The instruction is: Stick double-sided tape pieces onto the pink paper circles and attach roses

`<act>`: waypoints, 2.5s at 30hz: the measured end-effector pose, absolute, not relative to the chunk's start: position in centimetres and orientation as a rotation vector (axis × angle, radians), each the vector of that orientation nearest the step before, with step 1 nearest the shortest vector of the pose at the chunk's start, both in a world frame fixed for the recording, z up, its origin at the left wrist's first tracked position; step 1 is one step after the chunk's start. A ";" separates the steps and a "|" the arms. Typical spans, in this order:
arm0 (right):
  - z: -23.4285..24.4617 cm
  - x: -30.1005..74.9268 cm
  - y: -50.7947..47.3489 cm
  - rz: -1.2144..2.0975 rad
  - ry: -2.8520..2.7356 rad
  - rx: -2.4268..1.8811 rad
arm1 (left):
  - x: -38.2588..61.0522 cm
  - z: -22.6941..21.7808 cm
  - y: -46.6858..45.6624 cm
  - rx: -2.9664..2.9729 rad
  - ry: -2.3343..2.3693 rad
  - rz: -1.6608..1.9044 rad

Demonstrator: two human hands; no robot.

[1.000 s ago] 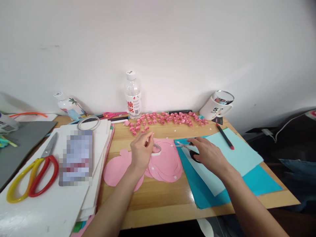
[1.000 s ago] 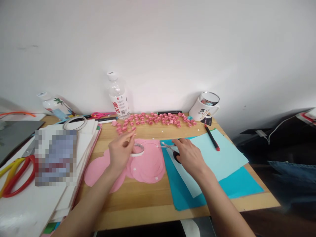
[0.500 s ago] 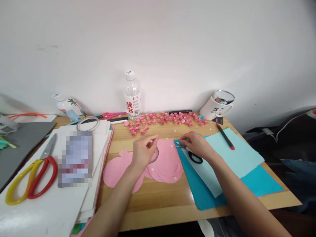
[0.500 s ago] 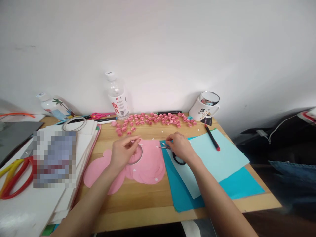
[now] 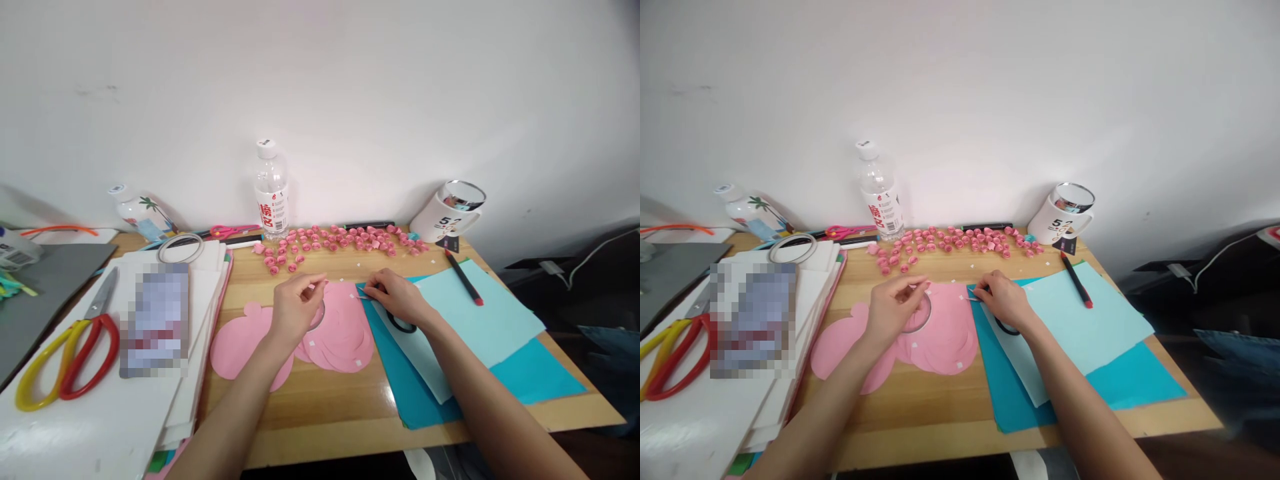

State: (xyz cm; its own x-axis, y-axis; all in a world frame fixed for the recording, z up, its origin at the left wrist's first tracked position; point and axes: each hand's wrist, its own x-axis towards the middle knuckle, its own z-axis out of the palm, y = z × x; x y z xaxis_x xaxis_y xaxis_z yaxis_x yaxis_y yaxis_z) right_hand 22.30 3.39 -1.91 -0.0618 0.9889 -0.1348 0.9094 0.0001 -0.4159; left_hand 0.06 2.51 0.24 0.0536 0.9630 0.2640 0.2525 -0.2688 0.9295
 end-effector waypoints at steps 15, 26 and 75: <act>-0.7 22.0 3.3 0.857 -1.873 -1.743 | 0.1 1.6 2.7 1.173 1.012 1.181; 3.9 17.1 1.9 1.282 -1.653 -1.161 | -0.2 0.6 2.9 1.204 1.003 1.123; -0.4 14.2 0.6 0.551 -1.454 -1.285 | 1.5 0.5 2.1 0.606 0.914 1.189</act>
State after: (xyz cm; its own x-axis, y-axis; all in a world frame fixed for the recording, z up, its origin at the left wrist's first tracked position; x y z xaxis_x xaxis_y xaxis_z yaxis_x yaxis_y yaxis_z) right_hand 14.17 0.61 -0.37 0.1496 0.9038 0.4009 0.4107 0.3121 -0.8567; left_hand 1.48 2.06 0.54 0.1002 0.9558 -0.2765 -0.5127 0.2878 0.8089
